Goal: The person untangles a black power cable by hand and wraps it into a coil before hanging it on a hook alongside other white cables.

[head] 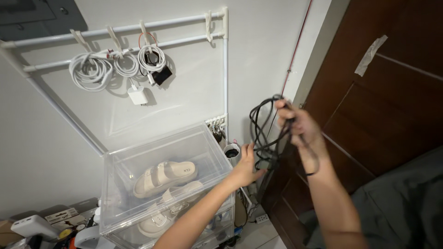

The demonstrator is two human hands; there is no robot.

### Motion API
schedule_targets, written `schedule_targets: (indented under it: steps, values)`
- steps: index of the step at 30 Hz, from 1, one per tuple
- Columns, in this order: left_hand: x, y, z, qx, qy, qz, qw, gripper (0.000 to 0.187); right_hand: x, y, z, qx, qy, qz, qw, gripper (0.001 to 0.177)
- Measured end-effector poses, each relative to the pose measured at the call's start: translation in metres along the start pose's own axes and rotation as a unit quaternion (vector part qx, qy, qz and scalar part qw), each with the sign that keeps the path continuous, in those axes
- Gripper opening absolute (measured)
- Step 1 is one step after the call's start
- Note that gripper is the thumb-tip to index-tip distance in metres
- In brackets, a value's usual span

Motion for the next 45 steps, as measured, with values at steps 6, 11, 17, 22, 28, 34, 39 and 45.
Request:
schedule_targets:
  steps: [6,11,17,22,28,34,39,45]
  values:
    - [0.033,-0.024,-0.068,0.122,0.317,0.051,0.939,0.065,0.070,0.007,-0.086,0.224,-0.125,-0.006,0.967,0.032]
    - [-0.033,-0.003,-0.054,0.217,0.499,-0.107,0.832,0.067,0.092,0.004,-0.093,0.149,-0.115,0.032,0.982,0.034]
    - [-0.036,0.018,-0.039,0.065,0.537,0.008,0.841,0.050,0.092,0.045,-0.041,-0.034,0.281,0.059,0.957,0.039]
    - [-0.006,0.035,-0.013,-0.106,0.554,0.013,0.825,0.048,0.070,0.114,0.024,-0.212,0.634,-0.057,0.742,0.040]
    - [0.000,0.057,0.009,-0.090,0.534,0.025,0.840,0.036,0.005,0.199,0.113,-0.289,0.661,-0.069,0.689,0.022]
    - [-0.054,0.055,0.037,0.034,0.488,-0.012,0.872,0.041,-0.107,0.244,0.191,-0.260,0.551,-0.386,0.693,0.035]
    - [-0.085,0.042,0.034,0.159,0.400,0.022,0.902,0.051,-0.128,0.212,0.127,-0.082,0.571,-0.325,0.749,0.092]
    - [-0.101,0.029,0.017,0.207,0.408,0.000,0.889,0.051,-0.110,0.139,0.015,-0.005,0.592,-0.078,0.802,0.045]
Point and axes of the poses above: each hand's wrist, its own y-axis away from the middle knuckle, its own z-axis out of the back of the hand, x = y × z, the point moved 8 cm from there along -y, towards the middle knuckle, and after that the axes turned 6 degrees about x, right-handed, at the moved point
